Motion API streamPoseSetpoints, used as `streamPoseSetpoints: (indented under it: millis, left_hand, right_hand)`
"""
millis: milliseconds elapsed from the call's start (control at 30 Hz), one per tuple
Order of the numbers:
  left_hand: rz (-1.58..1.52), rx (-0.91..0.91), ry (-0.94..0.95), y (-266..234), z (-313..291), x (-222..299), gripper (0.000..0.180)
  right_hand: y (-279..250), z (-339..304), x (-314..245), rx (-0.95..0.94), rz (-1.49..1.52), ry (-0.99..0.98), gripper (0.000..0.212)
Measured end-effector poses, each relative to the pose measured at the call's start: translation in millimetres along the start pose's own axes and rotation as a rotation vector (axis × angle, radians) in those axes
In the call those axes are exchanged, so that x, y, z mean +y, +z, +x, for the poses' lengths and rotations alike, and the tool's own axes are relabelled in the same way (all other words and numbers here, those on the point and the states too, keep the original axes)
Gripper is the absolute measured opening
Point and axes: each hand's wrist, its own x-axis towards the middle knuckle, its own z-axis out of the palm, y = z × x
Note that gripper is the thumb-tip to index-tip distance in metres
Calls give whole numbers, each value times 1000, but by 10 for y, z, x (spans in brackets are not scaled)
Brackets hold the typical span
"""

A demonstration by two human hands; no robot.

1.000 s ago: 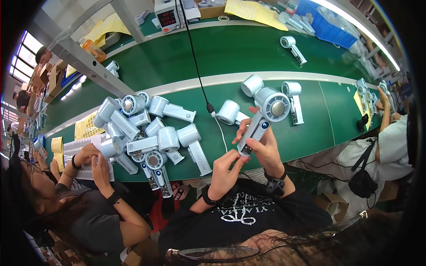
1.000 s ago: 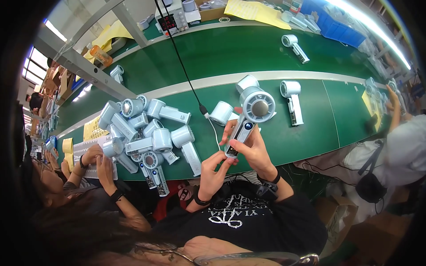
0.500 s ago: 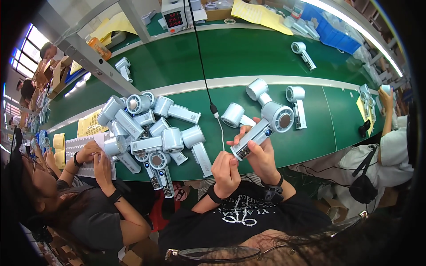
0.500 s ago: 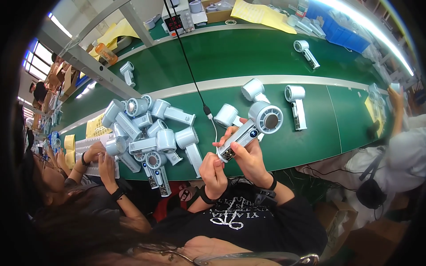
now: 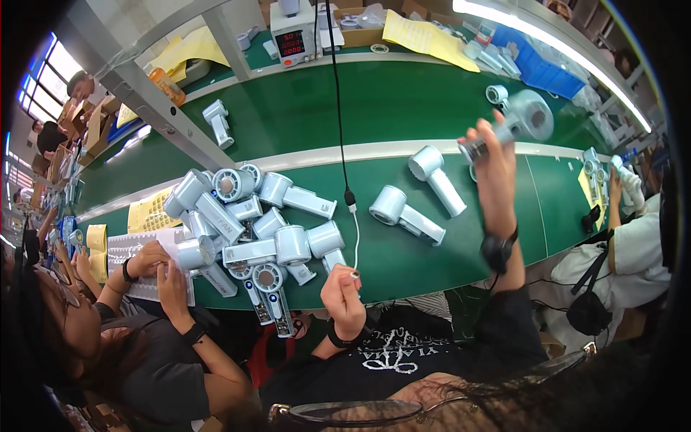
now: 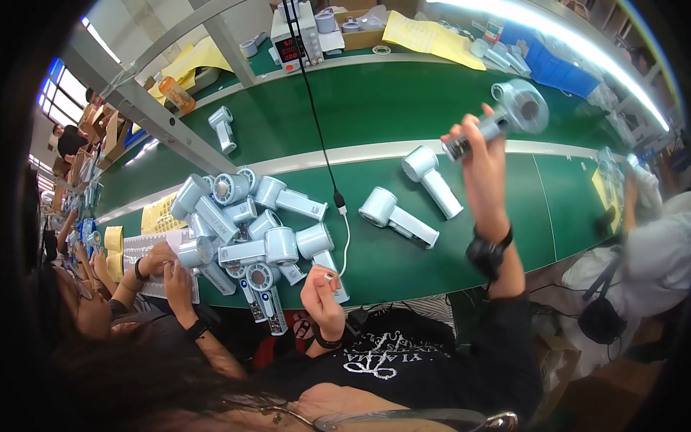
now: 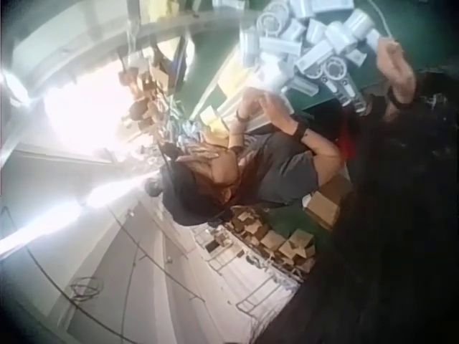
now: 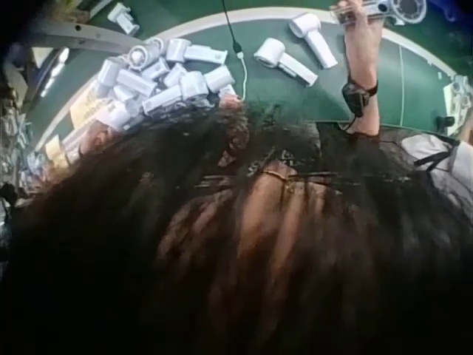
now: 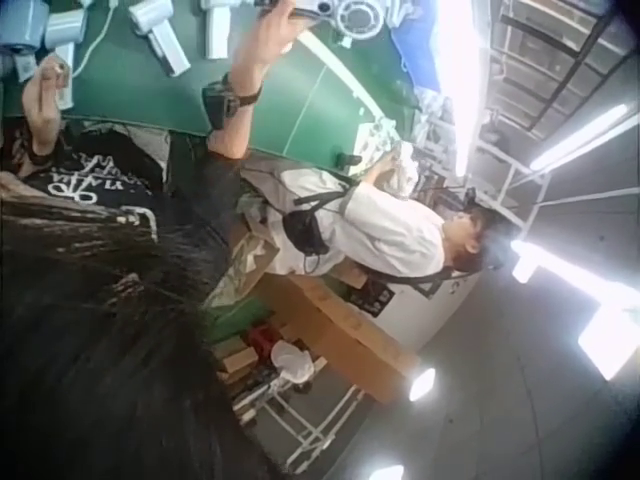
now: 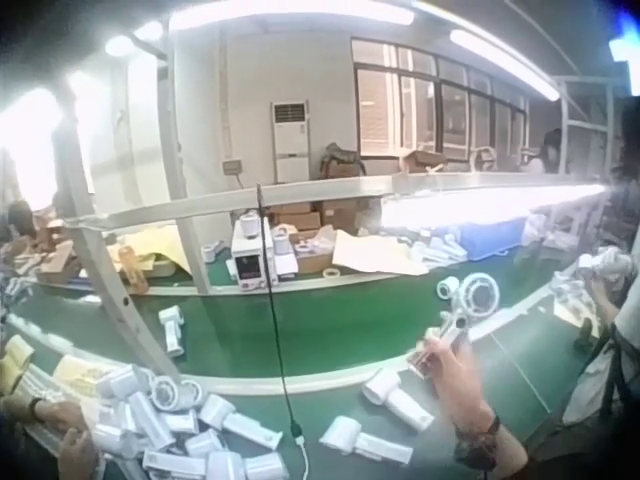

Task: Inspecting and moving handheld fans along a factory production line.

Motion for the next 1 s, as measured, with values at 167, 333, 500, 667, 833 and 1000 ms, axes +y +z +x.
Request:
streamPoseSetpoints:
  millis: [167,333,500,667,833,1000]
  left_hand:
    - [28,-145,-1,60,182,11,32]
    - [90,-206,-22,-16,169,37,30]
    - [94,-172,-44,-149,146,-20,28]
    - [77,-132,-21,-229,214,112,27]
    - [50,-82,-5,-269,227,102,26]
    - [85,-89,-4,-314,272,153,26]
  right_hand:
    - [-532,1415,742,-400,-1166,68,61]
    - [-665,1953,1723,-390,-1606,60,68]
    - [170,1808,1668,-428,-1773,-355,62]
    - [1615,1674,1893,-1206,-1144,-381,47]
    - [2724,886,2493,-1364,-1280,-191,42]
    - [2891,642,2949,-1174,-1301,-382,38]
